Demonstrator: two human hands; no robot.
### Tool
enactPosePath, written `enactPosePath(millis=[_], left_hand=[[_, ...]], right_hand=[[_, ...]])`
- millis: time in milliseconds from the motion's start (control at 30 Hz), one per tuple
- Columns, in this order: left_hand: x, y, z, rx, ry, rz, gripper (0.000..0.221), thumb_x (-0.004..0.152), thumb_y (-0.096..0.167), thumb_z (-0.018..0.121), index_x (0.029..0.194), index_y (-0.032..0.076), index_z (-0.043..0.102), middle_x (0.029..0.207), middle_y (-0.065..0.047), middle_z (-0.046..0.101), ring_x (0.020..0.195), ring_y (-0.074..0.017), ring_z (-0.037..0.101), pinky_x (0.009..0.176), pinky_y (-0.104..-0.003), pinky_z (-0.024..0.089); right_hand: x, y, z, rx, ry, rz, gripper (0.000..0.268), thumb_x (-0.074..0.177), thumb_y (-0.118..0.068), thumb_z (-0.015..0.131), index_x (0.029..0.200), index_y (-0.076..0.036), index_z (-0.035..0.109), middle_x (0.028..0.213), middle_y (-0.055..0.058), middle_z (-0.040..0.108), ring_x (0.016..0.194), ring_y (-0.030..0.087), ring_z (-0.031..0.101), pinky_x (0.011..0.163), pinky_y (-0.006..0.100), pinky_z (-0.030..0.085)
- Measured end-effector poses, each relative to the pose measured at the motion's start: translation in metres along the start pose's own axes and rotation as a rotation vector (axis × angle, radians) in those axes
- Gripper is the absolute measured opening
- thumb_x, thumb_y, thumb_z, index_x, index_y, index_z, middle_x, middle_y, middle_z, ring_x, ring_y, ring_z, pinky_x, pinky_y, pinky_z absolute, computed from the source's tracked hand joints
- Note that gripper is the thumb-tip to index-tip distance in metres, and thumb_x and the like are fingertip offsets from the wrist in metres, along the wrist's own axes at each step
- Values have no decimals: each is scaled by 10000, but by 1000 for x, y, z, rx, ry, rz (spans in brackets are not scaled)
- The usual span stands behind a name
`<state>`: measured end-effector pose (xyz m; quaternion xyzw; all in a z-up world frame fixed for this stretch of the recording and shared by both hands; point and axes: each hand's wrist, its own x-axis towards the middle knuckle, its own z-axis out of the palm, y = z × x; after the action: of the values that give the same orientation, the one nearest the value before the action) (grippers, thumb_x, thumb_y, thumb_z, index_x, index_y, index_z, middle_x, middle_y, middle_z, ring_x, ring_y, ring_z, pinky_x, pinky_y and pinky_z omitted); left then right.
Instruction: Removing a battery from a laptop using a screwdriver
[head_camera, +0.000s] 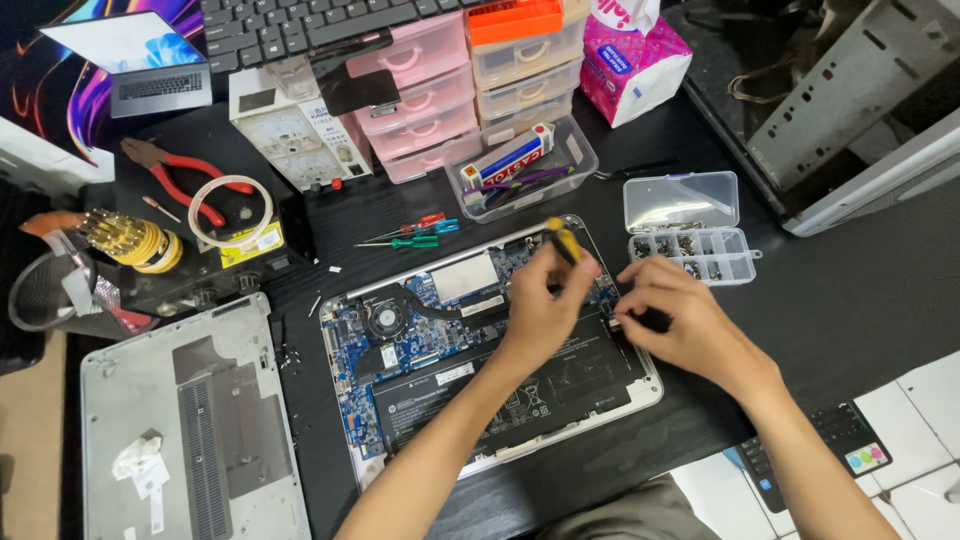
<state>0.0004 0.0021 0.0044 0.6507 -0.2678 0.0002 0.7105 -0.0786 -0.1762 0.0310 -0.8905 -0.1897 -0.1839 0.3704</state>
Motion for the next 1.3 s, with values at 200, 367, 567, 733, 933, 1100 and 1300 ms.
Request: enactPosePath(millis=[200,367,567,733,933,1100,1300], left_hand=[[12,44,-16,-113,-85,95,105,1054,156,505,1071,75,570,821,-58,637,749,-141,583,706,-292,469],[-11,110,-17,233,-191,248,201,911,93,614,1111,72,625,874,-110,681,809,-282,680,711,-371,545],[-65,126,-33,662,-312,348,360,800,3,629,1147,91,652,895,-60,639,773,-273,655,610,-408,491],[-97,132,-52,733,-178,348,554,649,-167,588,1170,2,668,800,-98,551,680,-315,578,516,-443,426],[-122,141,-59,755,-35,403,272,854,-208,603,1040,-30,689,802,-113,559,645,-300,581,518,-423,452],[-140,144,-82,799,35,366,247,753,-113,594,879,89,656,747,-10,515,590,-183,563,571,-341,471],[-170,112,-207,843,467,-236,375,683,-74,767,998,129,756,957,-34,806,796,-172,724,737,-295,563]], right_hand=[[-13,11,9,590,283,171,25,872,38,725,848,44,721,706,70,536,958,329,708,892,418,549],[-26,-31,40,1225,377,448,45,908,22,662,915,61,684,853,128,655,904,290,702,845,391,553],[-40,-56,55,1462,74,707,168,835,-124,760,903,-31,637,809,85,651,749,169,653,660,302,502],[-41,-73,69,1576,-82,788,238,931,-229,716,891,3,676,835,117,703,793,201,683,680,327,515],[-39,-95,78,1577,-107,714,230,979,-121,636,789,7,616,774,133,582,751,222,576,701,373,448],[-44,-96,74,671,-87,220,212,941,-105,642,1054,-8,794,859,88,674,909,222,632,828,319,502],[-35,-79,96,79,17,-312,187,881,-68,733,1067,-41,728,811,46,526,885,282,603,801,389,506]])
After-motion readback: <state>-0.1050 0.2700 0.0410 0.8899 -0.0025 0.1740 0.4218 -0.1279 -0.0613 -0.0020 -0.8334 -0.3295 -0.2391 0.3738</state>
